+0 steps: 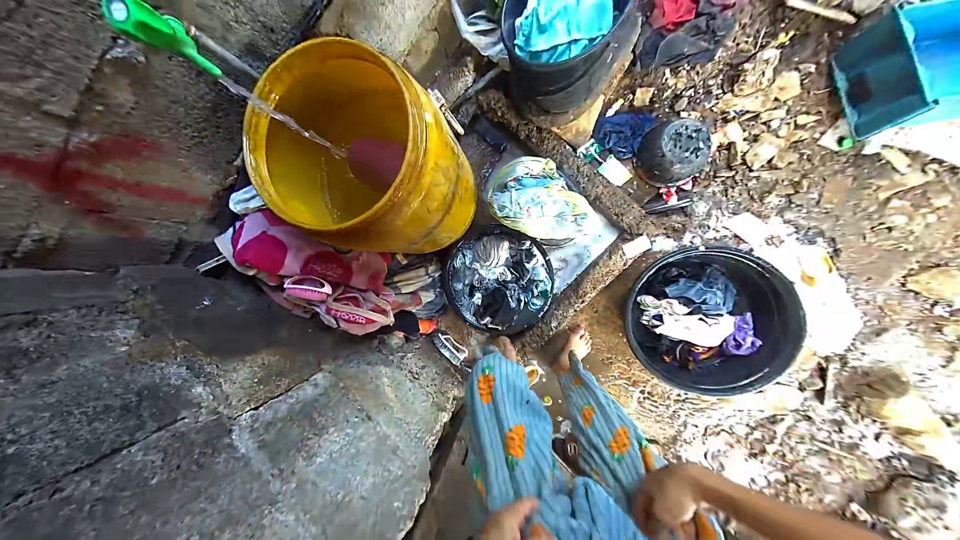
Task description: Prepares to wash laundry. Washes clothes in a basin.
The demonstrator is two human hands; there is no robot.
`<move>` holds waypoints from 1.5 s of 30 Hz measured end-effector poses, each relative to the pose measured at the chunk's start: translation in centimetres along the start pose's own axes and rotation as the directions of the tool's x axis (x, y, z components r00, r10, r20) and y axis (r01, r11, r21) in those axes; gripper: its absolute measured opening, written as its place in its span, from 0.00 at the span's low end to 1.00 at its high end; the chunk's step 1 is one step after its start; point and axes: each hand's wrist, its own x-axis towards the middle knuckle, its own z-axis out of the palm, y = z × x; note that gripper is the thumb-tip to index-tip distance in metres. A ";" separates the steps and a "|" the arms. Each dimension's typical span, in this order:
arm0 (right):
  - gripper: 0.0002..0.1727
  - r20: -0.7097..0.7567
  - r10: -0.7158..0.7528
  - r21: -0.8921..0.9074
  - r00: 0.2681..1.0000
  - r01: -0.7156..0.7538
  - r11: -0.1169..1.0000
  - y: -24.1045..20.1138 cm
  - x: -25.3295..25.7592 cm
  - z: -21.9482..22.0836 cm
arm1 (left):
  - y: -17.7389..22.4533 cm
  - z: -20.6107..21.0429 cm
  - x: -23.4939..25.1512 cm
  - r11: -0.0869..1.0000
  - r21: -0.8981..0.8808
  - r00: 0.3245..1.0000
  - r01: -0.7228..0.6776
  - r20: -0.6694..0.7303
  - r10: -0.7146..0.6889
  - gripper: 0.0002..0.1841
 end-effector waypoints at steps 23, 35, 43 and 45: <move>0.47 -0.930 0.345 0.250 0.128 0.908 0.335 7.2 25.6 -45.2 | -21.1 -18.5 53.2 0.824 -0.561 0.737 -0.079 -0.590 -0.331 0.33; 0.53 -0.927 0.319 -0.013 -0.197 0.867 0.498 2.3 25.2 -50.8 | -21.2 -19.0 53.3 0.851 -0.522 0.714 -0.061 -0.619 -0.328 0.22; 0.40 -0.976 0.177 0.011 -0.129 0.777 0.629 2.4 22.5 -52.3 | -19.4 -17.5 52.6 0.752 -0.642 0.829 -0.149 -0.495 -0.259 0.15; 0.34 -0.977 0.155 -0.008 -0.143 0.759 0.651 2.5 22.1 -52.6 | -19.5 -17.8 52.4 0.779 -0.624 0.886 -0.061 -0.394 -0.246 0.16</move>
